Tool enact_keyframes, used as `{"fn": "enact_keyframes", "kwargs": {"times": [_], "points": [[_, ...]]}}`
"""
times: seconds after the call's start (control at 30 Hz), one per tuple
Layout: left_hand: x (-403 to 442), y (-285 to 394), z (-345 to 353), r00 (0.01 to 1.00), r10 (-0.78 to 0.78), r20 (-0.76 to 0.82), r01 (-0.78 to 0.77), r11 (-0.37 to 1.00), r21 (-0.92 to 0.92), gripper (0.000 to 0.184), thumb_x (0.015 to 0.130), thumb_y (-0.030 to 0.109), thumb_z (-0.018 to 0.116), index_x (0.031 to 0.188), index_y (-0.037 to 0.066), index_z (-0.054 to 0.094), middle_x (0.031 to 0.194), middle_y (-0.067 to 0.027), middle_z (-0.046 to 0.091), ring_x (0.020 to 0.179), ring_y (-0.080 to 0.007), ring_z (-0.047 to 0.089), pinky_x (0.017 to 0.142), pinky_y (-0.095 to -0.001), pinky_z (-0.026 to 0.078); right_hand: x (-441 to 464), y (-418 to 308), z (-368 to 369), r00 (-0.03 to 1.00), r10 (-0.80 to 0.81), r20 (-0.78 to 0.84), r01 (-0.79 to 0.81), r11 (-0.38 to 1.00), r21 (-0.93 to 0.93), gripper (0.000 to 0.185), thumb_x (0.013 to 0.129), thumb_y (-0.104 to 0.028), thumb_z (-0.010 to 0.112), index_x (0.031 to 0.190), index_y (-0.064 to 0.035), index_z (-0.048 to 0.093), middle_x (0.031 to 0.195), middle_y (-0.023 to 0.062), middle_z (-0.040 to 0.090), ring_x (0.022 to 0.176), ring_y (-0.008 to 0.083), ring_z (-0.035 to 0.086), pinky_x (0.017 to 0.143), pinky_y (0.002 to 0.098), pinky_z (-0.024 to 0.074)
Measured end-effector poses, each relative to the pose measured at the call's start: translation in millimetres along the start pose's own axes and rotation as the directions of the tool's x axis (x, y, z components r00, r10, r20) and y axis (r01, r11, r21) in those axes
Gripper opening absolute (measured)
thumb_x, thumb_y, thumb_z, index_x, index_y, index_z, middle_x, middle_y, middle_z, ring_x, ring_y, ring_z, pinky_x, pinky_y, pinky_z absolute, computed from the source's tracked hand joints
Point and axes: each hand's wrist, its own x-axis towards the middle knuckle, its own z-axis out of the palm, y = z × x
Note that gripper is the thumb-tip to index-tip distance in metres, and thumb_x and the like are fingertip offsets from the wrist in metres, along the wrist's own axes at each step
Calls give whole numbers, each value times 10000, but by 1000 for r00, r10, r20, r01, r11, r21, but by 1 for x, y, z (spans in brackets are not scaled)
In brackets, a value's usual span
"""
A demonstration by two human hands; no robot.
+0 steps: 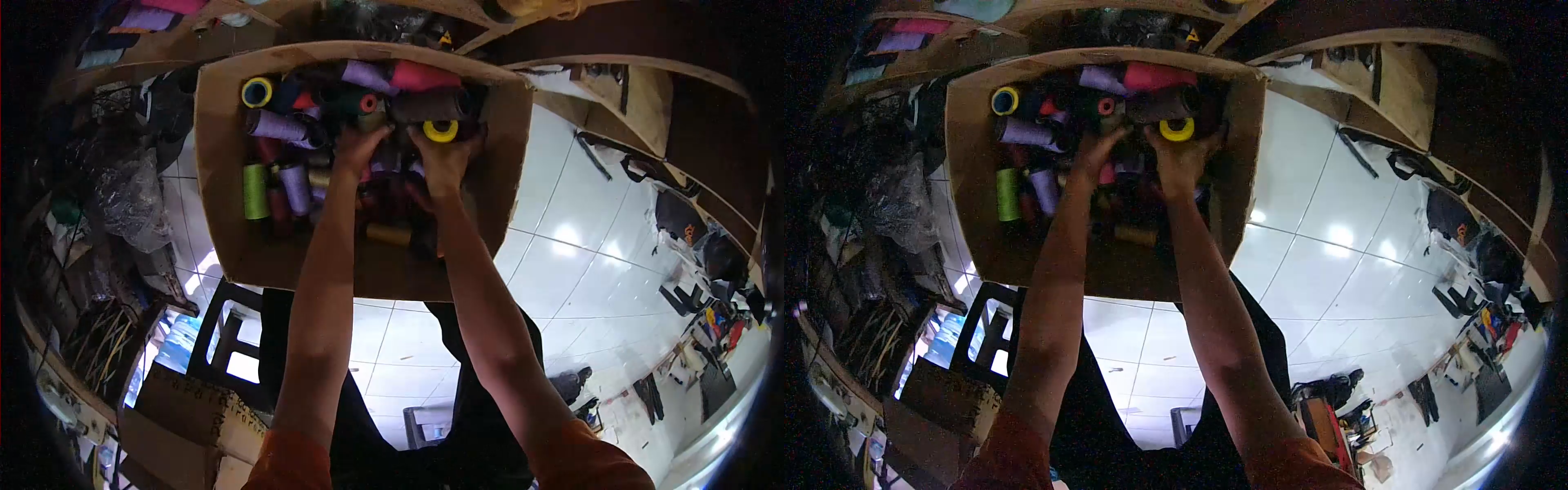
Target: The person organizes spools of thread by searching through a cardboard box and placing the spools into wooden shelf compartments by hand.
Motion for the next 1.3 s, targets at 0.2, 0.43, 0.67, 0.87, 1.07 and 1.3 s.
{"fn": "enact_keyframes", "kwargs": {"times": [0.2,0.43,0.67,0.87,1.07,1.3], "points": [[-9,47,-10,924,-225,309,201,974,106,413,733,314,682,1022,26,613,1001,-80,612,881,-207,578,759,-328,451,13,-44,-38,915,272,299,-266,962,-61,1019,543,-387,818,1275,31,246,1124,165,531,1046,296,522,916,376,396],[-39,70,-20,916,-242,320,233,970,67,395,741,259,661,1075,61,588,917,-46,626,796,-153,585,713,-291,446,32,13,-29,807,147,572,-327,918,225,650,638,-311,770,1152,-37,482,1061,85,582,982,220,554,863,340,423],[-84,46,-37,843,-432,321,501,847,-175,346,744,184,639,1068,75,588,943,-46,610,813,-149,573,673,-242,432,3,-27,-66,569,151,808,-365,927,84,566,673,-248,749,1154,-62,514,1022,58,584,945,170,550,829,313,427],[-167,65,-60,813,-372,447,568,675,-471,399,753,84,608,1135,9,519,1067,-62,579,1040,-157,526,867,-328,431,-38,-53,-120,376,220,900,-520,854,9,522,700,-196,735,1151,-50,516,1021,32,584,945,140,549,851,291,420],[-204,78,-87,781,-140,609,578,531,-620,627,654,36,684,1229,7,435,1158,-78,539,1101,-197,501,943,-358,402,-55,-104,-145,273,238,932,-381,916,-122,495,688,-180,749,1113,-52,529,1011,26,589,933,135,546,857,281,416],[-225,108,-124,774,54,630,553,427,-716,935,513,79,801,1314,-1,325,1278,-121,449,1186,-248,436,1012,-400,335,-73,-225,-144,368,265,891,19,956,-292,591,608,-205,791,1108,-49,516,987,52,600,905,165,557,826,295,431]]}}
